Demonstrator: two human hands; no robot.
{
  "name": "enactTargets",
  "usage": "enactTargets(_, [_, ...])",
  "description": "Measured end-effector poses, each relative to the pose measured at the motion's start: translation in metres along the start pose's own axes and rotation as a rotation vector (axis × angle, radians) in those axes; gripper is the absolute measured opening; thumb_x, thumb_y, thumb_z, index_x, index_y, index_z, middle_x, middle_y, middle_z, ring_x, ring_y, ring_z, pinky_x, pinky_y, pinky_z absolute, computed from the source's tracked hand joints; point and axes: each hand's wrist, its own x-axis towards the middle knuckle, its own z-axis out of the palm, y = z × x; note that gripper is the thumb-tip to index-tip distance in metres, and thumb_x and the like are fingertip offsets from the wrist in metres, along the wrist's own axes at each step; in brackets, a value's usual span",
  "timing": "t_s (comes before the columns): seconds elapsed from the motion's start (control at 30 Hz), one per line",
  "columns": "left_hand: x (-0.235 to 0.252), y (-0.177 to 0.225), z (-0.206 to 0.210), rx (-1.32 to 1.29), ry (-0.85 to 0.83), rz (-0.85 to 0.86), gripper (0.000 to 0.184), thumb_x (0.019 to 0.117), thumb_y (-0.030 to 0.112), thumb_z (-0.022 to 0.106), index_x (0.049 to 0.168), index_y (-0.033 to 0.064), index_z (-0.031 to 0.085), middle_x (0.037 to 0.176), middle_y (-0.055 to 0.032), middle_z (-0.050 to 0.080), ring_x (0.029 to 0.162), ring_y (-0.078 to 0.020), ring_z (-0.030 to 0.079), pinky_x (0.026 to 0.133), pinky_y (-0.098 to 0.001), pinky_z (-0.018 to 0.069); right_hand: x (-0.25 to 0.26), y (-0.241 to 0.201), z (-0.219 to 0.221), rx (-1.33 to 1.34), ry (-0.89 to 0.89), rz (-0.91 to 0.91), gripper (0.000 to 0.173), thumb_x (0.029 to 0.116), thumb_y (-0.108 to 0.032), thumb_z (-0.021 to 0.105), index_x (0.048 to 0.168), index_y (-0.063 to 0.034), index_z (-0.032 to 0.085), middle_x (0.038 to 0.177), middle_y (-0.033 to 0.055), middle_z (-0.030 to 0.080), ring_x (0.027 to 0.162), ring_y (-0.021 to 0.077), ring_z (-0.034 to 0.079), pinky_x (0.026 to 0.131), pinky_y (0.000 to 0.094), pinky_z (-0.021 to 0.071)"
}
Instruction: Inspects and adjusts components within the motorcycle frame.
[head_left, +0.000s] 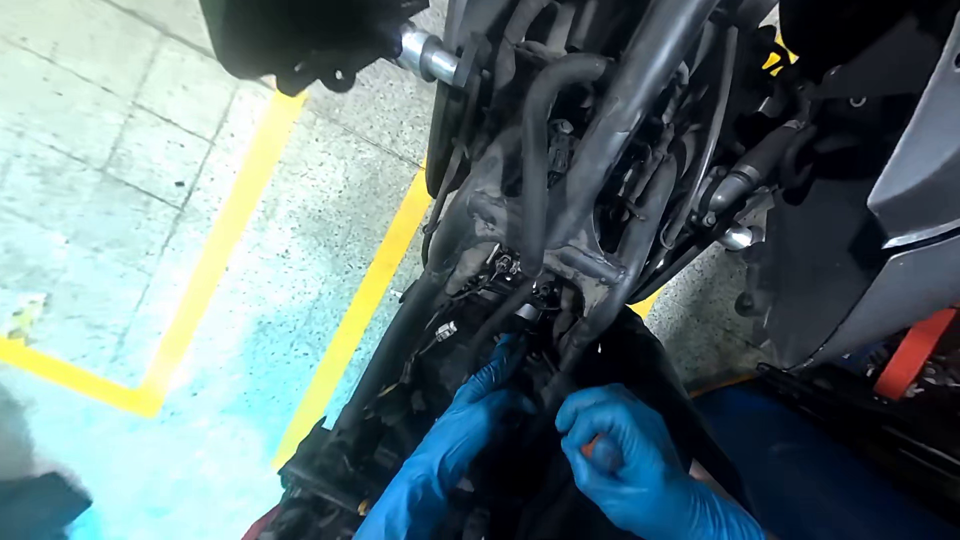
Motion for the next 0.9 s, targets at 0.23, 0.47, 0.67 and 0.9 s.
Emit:
enactTargets(0.23, [-0.002,-0.001,0.003,-0.083,0.04,-0.073,0.061,0.0908,0.008,0.058,0.151,0.015,0.052,0.161,0.0037,0.045,0.134,-0.0077,0.055,0.104,-0.0286,0.0515,0.008,-0.002,-0.004,0.158,0.254,0.158,0.024,0.0862,0.001,0.071,0.103,-0.0118,0.059,0.098,0.0032,0.072,0.096,0.0129,0.071,0.083,0.0259,0.0612])
enactTargets(0.47, [0.002,-0.012,-0.007,-0.052,0.001,-0.008,0.049,0.0942,0.012,0.057,0.142,0.0183,0.062,0.159,0.0071,0.047,0.142,-0.0088,0.047,0.111,-0.0328,0.0475,-0.006,-0.004,0.016,0.175,0.226,0.161,0.02,0.0838,0.0,0.072,0.096,-0.0109,0.06,0.095,0.0026,0.071,0.096,0.0107,0.071,0.083,0.0247,0.0613])
enactTargets(0.67, [0.001,-0.006,-0.004,-0.068,0.003,-0.024,0.061,0.094,0.012,0.057,0.154,0.0204,0.049,0.157,0.0094,0.049,0.137,-0.0046,0.051,0.107,-0.0293,0.0493,0.013,-0.02,0.016,-0.248,-0.042,0.025,0.003,0.0849,-0.014,0.068,0.085,-0.0169,0.066,0.09,-0.0035,0.074,0.089,0.0079,0.069,0.079,0.027,0.0548])
enactTargets(0.9, [-0.004,-0.005,0.0,-0.09,0.018,-0.087,0.056,0.098,0.007,0.05,0.153,0.0126,0.048,0.143,-0.003,0.06,0.114,-0.0083,0.064,0.085,-0.0258,0.0558,0.006,-0.036,0.045,-0.683,-0.362,-0.263,0.019,0.0989,-0.01,0.055,0.087,-0.018,0.067,0.081,0.0014,0.067,0.07,0.0208,0.061,0.066,0.0383,0.0471])
